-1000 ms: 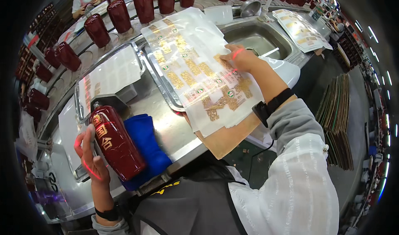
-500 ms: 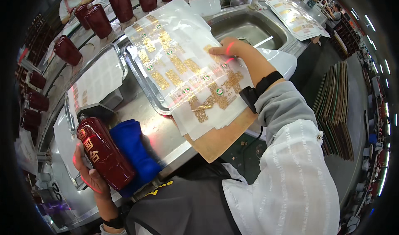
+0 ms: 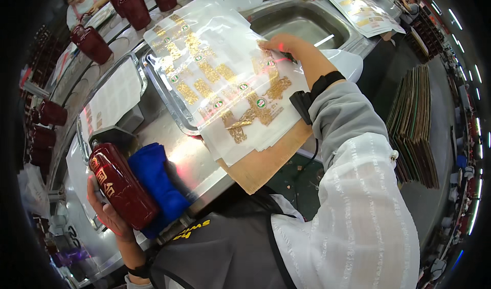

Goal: Applying labels and decorative seals to liquor bottles on a production line.

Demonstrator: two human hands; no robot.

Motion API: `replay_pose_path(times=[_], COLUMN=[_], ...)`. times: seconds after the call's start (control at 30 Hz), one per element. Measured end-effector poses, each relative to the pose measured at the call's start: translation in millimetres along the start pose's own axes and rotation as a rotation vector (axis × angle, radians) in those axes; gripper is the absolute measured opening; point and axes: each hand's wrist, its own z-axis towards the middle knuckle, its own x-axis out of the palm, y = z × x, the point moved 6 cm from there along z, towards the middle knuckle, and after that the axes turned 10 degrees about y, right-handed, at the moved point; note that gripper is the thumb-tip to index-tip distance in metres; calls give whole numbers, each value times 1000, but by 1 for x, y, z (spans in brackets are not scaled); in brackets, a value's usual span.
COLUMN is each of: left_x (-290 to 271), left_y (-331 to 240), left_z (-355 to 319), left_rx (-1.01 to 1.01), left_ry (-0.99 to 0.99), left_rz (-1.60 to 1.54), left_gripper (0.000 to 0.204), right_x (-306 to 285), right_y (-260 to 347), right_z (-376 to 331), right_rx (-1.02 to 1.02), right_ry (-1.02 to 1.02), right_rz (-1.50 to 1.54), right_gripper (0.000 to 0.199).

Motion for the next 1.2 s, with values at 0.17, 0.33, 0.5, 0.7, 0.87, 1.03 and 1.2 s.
replay_pose_path(times=[0.17, 0.33, 0.5, 0.7, 0.87, 1.03, 1.2], left_x=[0, 1, -2, -8, 0, 31, 90], left_y=[3, -1, -17, -59, -100, -142, -177], left_z=[-2, 1, 5, 20, 38, 70, 103], left_rx=[-28, -13, 36, 212, 266, 266, 373], left_ry=[27, -23, -27, 31, 99, 327, 481], left_rz=[-24, -66, 79, 299, 302, 248, 21], left_gripper=[73, 74, 71, 59, 51, 33, 38], right_x=[-2, -4, 77, 125, 120, 83, 58], right_y=[4, 75, 110, 123, 116, 118, 133], right_z=[1, -78, -181, -196, -194, -205, -218], right_rx=[-22, -702, -962, -851, -941, -1016, -923], right_ry=[43, -396, 61, -37, -112, -125, 68], right_rz=[72, -381, -386, -498, -446, -159, 108], right_gripper=[39, 18, 37, 26, 18, 8, 8])
